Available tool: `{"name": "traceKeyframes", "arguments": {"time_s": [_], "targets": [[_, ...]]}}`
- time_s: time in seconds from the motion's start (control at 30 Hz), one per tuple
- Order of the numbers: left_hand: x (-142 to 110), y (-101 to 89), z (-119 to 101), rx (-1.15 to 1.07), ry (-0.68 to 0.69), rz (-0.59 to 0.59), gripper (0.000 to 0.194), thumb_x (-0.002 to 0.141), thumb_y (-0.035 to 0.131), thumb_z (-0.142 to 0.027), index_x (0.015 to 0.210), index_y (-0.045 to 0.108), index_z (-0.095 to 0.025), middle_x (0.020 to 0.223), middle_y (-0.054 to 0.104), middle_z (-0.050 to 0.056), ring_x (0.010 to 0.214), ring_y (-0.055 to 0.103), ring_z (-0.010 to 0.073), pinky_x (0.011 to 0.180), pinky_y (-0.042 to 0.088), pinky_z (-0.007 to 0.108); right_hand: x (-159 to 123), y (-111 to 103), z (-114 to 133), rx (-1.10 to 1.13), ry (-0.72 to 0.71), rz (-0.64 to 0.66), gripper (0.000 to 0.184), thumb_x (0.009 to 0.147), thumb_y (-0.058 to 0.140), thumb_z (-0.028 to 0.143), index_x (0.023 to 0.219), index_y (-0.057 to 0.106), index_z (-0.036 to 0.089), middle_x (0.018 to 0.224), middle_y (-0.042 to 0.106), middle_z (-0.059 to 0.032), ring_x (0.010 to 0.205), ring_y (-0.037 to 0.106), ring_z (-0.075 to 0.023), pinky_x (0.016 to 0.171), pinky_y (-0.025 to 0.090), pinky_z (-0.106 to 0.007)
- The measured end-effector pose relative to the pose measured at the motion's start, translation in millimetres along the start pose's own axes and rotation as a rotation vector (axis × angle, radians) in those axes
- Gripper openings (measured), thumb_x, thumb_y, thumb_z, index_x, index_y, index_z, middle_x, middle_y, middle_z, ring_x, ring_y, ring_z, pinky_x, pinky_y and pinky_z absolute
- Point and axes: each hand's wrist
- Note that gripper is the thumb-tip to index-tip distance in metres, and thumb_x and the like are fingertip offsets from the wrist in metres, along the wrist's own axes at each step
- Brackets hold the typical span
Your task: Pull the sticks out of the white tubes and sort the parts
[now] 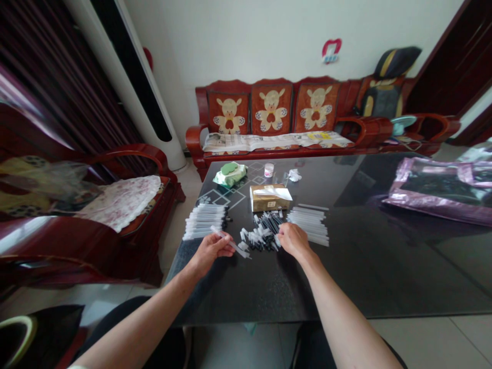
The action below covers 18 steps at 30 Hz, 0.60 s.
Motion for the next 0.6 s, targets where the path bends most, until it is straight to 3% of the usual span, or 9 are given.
{"name": "traceKeyframes", "arguments": {"time_s": [0.37,0.6], "targets": [[-0.3,0.5,-0.3,-0.001,0.009,0.007,0.039,0.068,0.073,-0.045,0.083,0.061,-0.011,0.069,0.068,0.007,0.062,0.065,0.0155,0.060,0.053,0.026,-1.6,4.1,9.1,-0.005,0.109,0.031,0.020,0.072,0.061,0.039,0.075,0.069,0.020,0.082,0.069,-0.0071,0.080,0.064,-0.0199,0.058,0.036,-0.025],[-0.9,0.1,0.1,0.005,0.008,0.003,0.038,0.069,0.072,-0.045,0.083,0.060,-0.011,0.069,0.068,0.007,0.062,0.065,0.0150,0.060,0.053,0.026,5.4,8.0,6.9,0.095,0.165,0.095,0.024,0.068,0.062,0.043,0.070,0.069,0.021,0.074,0.069,-0.0054,0.075,0.063,-0.0197,0.054,0.035,-0.024]]}}
Point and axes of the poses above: each hand's wrist, its own x-axis towards the middle knuckle, its own y-axis out of the palm, z = x × y
